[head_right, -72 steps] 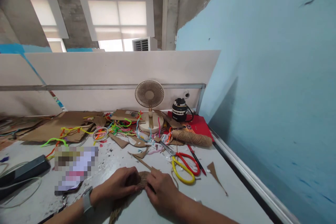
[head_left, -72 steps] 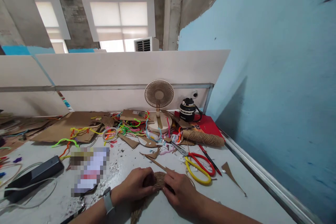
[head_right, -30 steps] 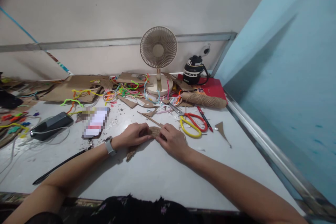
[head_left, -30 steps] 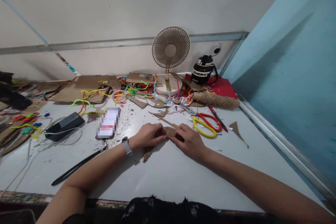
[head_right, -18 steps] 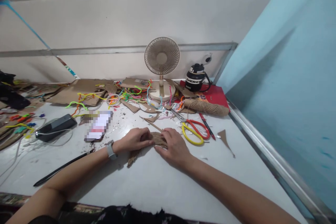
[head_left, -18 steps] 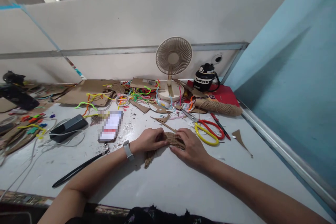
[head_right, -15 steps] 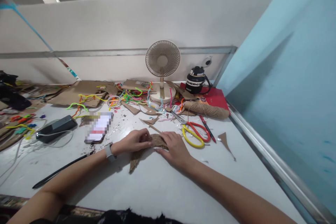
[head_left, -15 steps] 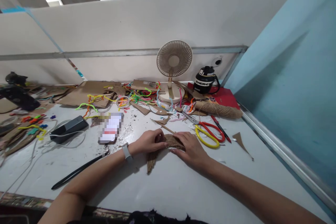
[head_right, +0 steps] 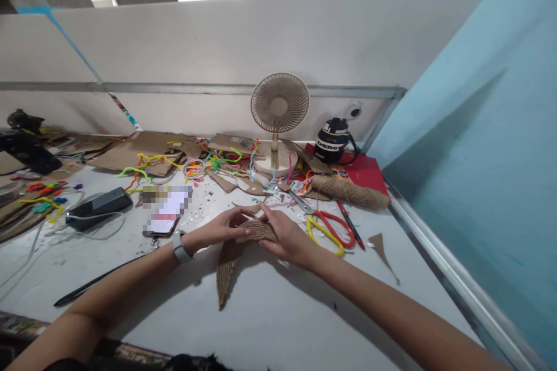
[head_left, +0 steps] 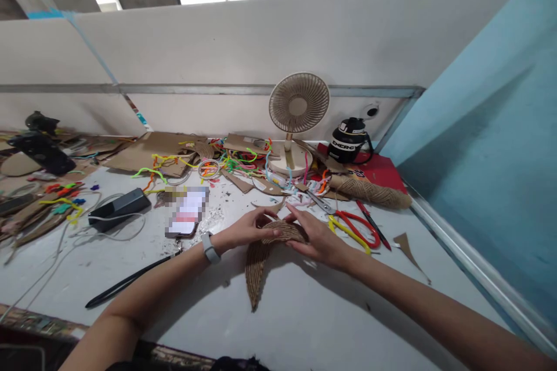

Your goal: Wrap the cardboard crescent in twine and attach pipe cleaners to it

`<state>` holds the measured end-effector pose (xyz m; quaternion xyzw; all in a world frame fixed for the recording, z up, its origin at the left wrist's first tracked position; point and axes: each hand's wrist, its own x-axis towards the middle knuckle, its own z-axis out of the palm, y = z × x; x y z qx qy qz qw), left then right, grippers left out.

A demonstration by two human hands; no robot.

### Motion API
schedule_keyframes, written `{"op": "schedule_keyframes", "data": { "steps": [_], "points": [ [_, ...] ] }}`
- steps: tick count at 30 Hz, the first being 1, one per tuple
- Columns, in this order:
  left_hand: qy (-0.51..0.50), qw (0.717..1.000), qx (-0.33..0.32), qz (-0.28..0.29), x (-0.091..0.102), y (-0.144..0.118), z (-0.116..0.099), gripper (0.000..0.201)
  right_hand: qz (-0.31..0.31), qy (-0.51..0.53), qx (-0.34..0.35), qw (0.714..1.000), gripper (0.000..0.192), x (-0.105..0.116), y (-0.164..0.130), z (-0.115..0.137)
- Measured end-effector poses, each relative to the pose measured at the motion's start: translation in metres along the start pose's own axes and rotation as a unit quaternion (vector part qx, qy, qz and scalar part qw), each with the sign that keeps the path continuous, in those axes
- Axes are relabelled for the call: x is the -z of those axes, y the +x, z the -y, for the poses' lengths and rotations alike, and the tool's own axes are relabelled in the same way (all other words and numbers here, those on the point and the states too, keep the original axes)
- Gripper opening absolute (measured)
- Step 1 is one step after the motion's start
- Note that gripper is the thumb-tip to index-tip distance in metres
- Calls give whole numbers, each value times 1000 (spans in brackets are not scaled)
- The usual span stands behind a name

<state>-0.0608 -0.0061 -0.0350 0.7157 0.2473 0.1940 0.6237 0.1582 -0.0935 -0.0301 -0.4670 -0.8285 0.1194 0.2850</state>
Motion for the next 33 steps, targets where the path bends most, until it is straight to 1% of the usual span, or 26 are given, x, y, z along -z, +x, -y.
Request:
{"op": "schedule_keyframes", "data": {
  "steps": [2, 4, 5, 7, 9, 11, 12, 14, 16, 18, 21, 23, 26, 29, 33],
  "points": [
    [-91, 995, 28, 40, -1, 0, -3, 58, -4, 1, 27, 1000, 80, 1, 9, -2],
    [-160, 984, 49, 60, -2, 0, -7, 60, -2, 4, 41, 999, 81, 0, 16, -4],
    [-177, 981, 59, 58, -1, 0, -9, 59, -6, 6, 40, 999, 80, -1, 19, -5],
    [-191, 979, 72, 23, 0, 0, -13, 54, -33, 12, 14, 999, 77, -5, 22, -7],
    [-192, 978, 72, -25, 2, 1, -15, 49, -75, 38, -48, 995, 81, -9, 22, -9],
    [-191, 978, 59, -66, 4, 2, -15, 47, -93, 93, -141, 981, 91, -10, 20, -10],
    [-188, 978, 51, -80, 5, 2, -13, 46, -88, 129, -190, 969, 95, -10, 20, -11],
    [-186, 977, 37, -100, 6, 3, -9, 47, -65, 210, -271, 937, 94, -9, 18, -11],
    [-194, 974, 28, -110, 5, 4, -4, 50, -47, 282, -302, 910, 88, -10, 18, -12],
    [-202, 972, 24, -117, 3, 5, -1, 52, -46, 330, -298, 895, 83, -12, 18, -15],
    [-205, 969, 36, -136, 0, 6, -1, 54, -77, 354, -289, 886, 85, -15, 17, -21],
    [-208, 966, 49, -149, -1, 5, -3, 55, -93, 360, -286, 883, 88, -16, 16, -25],
    [-204, 963, 79, -156, -3, 4, -8, 55, -106, 350, -279, 888, 85, -16, 16, -28],
    [-218, 960, 108, -140, -5, 2, -10, 57, -135, 333, -269, 894, 79, -14, 17, -27],
    [-261, 950, 131, -111, -6, 3, -7, 59, -160, 338, -257, 891, 74, -12, 18, -24]
  ]
}}
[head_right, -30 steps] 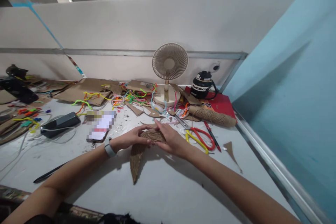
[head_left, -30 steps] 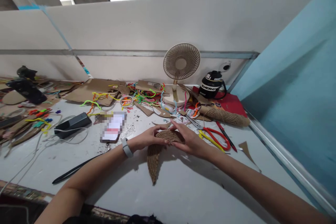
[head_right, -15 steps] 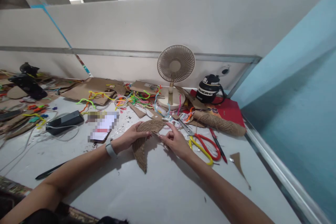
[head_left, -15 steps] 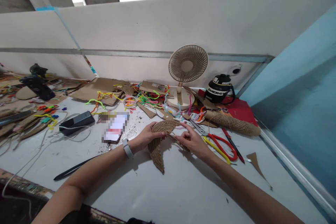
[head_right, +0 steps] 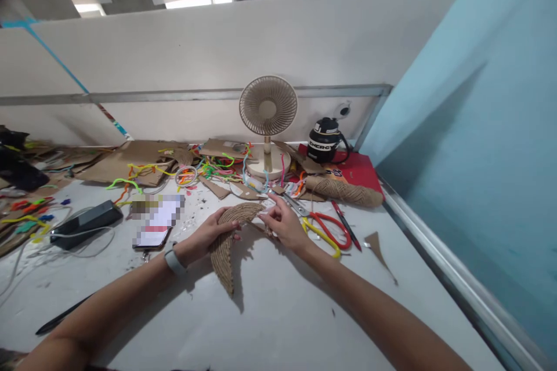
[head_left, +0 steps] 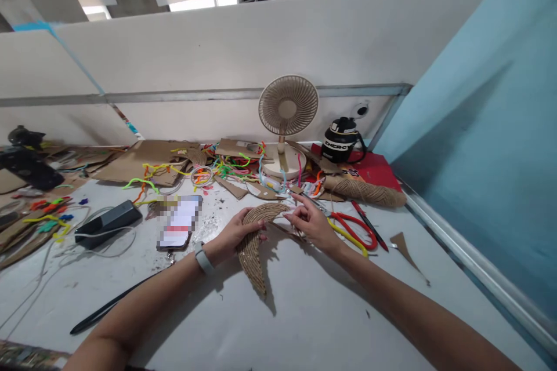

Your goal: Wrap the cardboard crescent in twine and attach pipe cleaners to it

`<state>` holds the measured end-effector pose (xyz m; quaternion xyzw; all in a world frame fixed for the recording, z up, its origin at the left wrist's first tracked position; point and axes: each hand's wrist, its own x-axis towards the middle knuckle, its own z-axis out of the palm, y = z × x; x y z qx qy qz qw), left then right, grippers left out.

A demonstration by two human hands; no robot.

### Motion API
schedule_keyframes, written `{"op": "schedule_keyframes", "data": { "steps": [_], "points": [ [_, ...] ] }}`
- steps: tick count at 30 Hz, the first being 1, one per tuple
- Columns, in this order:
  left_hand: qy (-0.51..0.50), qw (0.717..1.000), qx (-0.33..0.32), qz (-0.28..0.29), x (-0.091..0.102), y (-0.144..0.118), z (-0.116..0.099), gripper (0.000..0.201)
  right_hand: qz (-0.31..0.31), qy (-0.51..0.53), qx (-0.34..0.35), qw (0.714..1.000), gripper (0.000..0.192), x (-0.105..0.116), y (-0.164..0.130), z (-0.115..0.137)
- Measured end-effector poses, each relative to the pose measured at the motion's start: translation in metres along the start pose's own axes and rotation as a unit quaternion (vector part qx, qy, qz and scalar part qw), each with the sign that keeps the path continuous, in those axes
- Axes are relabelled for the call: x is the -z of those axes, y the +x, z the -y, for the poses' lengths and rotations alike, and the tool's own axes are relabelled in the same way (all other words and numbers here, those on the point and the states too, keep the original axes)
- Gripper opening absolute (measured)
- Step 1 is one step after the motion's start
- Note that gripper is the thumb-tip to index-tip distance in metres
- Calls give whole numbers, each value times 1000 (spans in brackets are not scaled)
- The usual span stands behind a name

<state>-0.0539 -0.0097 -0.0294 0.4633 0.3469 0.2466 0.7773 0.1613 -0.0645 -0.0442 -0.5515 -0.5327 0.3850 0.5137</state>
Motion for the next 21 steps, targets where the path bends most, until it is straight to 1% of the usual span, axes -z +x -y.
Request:
{"op": "schedule_keyframes", "data": {
  "steps": [3, 6, 9, 11, 13, 14, 15, 16, 17, 18, 19, 20, 21],
  "points": [
    [-15, 1000, -3, 3, 2, 3, 3, 58, 1, 6, 3, 1000, 71, -1, -1, 0],
    [-15, 999, -30, 8, 3, 3, 4, 61, 6, 8, 1, 1000, 68, -2, -1, -4],
    [-11, 999, -47, -5, 2, 3, 4, 64, 17, -4, -3, 1000, 67, -2, 0, -4],
    [-14, 998, -56, -22, 2, 3, 3, 65, 28, -49, 3, 998, 62, 5, 2, 3],
    [-28, 997, -66, -42, 5, 5, 3, 63, 46, -160, 19, 986, 51, 19, 4, 16],
    [-40, 995, -71, -56, 6, 7, 2, 62, 53, -246, 29, 967, 44, 28, 5, 25],
    [-53, 993, -75, -70, 8, 8, 2, 61, 72, -343, 40, 936, 37, 39, 5, 34],
    [-67, 991, -80, -85, 10, 10, 2, 60, 89, -436, 45, 894, 31, 50, 4, 43],
    [-80, 988, -85, -99, 12, 12, 1, 58, 100, -520, 35, 848, 27, 60, 3, 50],
    [-91, 986, -88, -112, 13, 13, 1, 58, 103, -583, 9, 806, 25, 70, 2, 57],
    [-101, 983, -91, -120, 15, 14, 1, 57, 111, -628, -36, 769, 24, 78, 1, 61],
    [-108, 982, -95, -126, 16, 15, 1, 56, 126, -657, -72, 739, 24, 85, 0, 63],
    [-115, 980, -98, -130, 16, 16, 1, 55, 143, -676, -102, 716, 25, 90, 0, 63]
  ]
}}
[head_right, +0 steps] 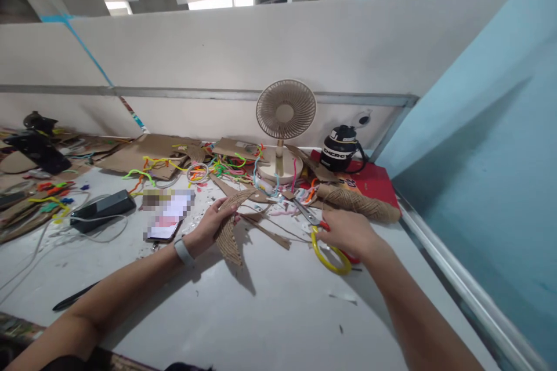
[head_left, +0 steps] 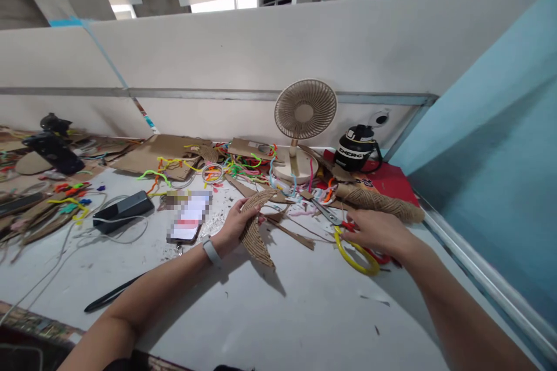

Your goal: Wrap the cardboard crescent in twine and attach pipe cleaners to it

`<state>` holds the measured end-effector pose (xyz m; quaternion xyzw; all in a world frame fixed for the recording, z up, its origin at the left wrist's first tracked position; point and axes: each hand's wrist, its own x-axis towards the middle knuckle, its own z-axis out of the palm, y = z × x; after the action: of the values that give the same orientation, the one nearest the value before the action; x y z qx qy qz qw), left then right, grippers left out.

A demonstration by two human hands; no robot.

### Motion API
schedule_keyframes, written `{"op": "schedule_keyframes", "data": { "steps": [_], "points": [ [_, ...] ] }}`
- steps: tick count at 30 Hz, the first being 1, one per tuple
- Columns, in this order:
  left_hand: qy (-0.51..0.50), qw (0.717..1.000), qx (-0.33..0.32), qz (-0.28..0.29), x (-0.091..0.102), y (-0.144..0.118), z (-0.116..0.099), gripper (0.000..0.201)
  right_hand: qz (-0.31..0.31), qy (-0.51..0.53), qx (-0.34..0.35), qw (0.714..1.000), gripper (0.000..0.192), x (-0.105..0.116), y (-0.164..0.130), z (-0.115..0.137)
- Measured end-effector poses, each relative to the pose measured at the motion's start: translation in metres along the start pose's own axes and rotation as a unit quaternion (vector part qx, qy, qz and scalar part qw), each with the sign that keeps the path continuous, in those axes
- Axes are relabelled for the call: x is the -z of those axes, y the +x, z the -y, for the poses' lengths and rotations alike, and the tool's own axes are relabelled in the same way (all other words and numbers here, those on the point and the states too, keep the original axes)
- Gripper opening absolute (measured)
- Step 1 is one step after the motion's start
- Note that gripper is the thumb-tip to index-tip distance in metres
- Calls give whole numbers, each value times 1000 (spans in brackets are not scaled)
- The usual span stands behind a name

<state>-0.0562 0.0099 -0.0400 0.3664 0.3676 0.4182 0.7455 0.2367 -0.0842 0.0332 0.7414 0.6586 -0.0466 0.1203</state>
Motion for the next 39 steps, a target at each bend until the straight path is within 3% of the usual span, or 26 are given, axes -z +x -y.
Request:
{"op": "schedule_keyframes", "data": {
  "steps": [4, 17, 23, 31, 35, 39],
  "points": [
    [-15, 1000, -14, -10, -1, -2, -1, 56, 73, -23, -21, 997, 23, -7, 8, -7],
    [-12, 1000, 7, 0, 1, 2, -1, 44, 76, 28, -31, 996, 26, -19, 20, -21],
    [-9, 1000, 4, -8, 4, 3, 2, 49, 131, 21, -22, 991, 33, -14, 17, -20],
    [10, 1000, -2, -17, 1, -1, 1, 51, 122, 27, -37, 991, 35, -18, 17, -14],
    [3, 1000, -5, -17, 3, 2, 3, 51, 84, 18, -33, 996, 39, -23, 21, -20],
    [1, 1000, 13, -20, 2, 1, 1, 48, 36, 17, -44, 998, 30, -16, 20, -18]
  ]
}}
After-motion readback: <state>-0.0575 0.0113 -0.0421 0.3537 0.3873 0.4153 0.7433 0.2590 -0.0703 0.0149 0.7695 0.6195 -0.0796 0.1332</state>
